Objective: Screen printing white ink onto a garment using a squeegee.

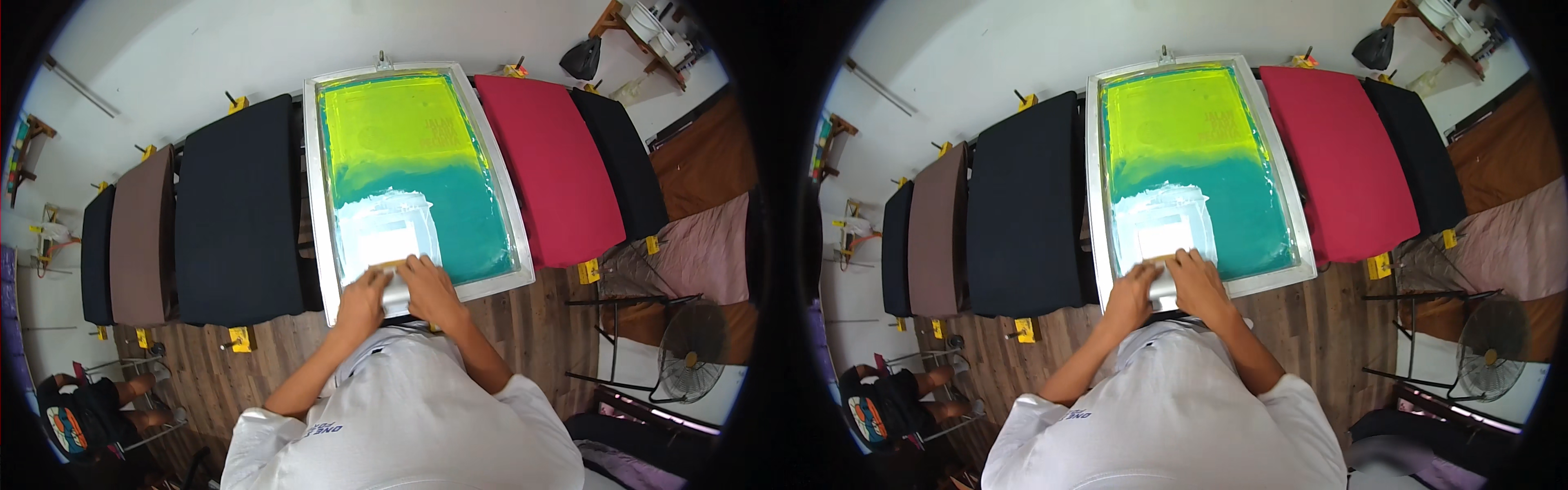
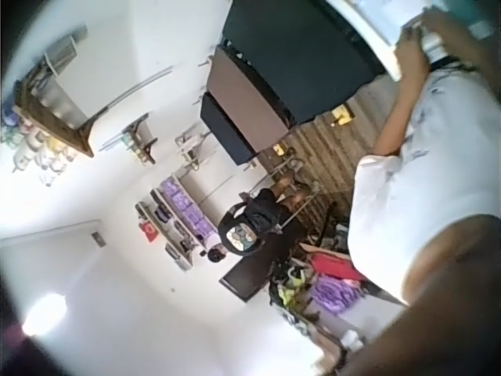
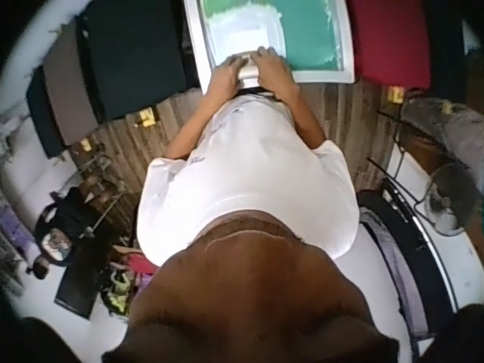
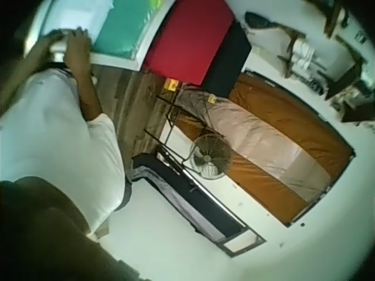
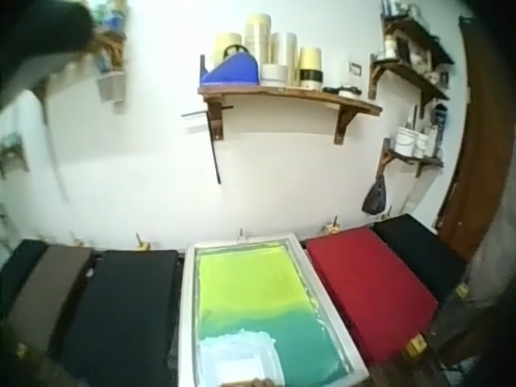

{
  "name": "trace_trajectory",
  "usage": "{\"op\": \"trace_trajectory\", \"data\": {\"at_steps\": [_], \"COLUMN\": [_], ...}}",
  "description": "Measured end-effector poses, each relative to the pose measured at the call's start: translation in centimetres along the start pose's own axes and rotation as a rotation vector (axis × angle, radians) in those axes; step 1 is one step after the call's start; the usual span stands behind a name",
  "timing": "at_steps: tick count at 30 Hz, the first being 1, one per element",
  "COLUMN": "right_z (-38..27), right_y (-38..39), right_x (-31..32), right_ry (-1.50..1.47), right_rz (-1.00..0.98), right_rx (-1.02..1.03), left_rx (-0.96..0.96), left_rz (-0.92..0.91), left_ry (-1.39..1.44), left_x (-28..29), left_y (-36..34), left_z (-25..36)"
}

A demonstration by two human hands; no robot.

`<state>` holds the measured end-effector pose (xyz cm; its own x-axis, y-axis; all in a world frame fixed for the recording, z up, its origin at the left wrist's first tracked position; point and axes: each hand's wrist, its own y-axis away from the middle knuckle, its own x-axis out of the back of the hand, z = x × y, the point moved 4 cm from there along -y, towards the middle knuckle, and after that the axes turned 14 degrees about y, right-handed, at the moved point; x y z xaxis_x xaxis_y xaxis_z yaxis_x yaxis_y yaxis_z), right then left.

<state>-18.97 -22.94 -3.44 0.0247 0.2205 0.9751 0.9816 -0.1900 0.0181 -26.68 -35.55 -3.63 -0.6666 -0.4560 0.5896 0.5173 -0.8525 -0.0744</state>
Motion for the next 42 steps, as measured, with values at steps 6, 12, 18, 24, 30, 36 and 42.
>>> {"op": "trace_trajectory", "data": {"at_steps": [6, 12, 18, 24, 30, 36, 42], "right_z": [1.3, 2.9, 0.8, -0.8, 1.4, 1.2, -0.9], "right_y": [-3.0, -7.9, -3.2, 0.0, -5.9, -5.1, 0.0], "right_x": [3.2, 1.8, 0.7, 1.9, 3.3, 1.1, 1.6], "right_ry": [0.021, 0.026, 0.027, 0.039, 0.095, 0.002, -0.040], "right_rz": [-0.220, -0.005, -0.017, -0.155, -0.009, 0.025, -0.145], "right_rx": [-0.028, -0.026, -0.024, 0.015, 0.054, 0.004, -0.012], "left_rx": [0.137, 0.011, 0.004, 0.180, 0.101, -0.013, 0.117], "left_rz": [-0.225, -0.018, -0.075, -0.232, -0.101, -0.078, -0.300], "left_ry": [-0.041, -0.015, -0.065, -0.075, -0.124, -0.189, -0.137], "left_x": [2.3, 2.7, 0.9, 1.0, 3.6, 1.8, 1.5], "left_y": [-3.7, -7.8, -3.7, -0.1, -6.2, -4.5, -0.5], "left_z": [1.6, -2.8, -1.4, 1.2, 0.6, -1.5, 1.0]}}
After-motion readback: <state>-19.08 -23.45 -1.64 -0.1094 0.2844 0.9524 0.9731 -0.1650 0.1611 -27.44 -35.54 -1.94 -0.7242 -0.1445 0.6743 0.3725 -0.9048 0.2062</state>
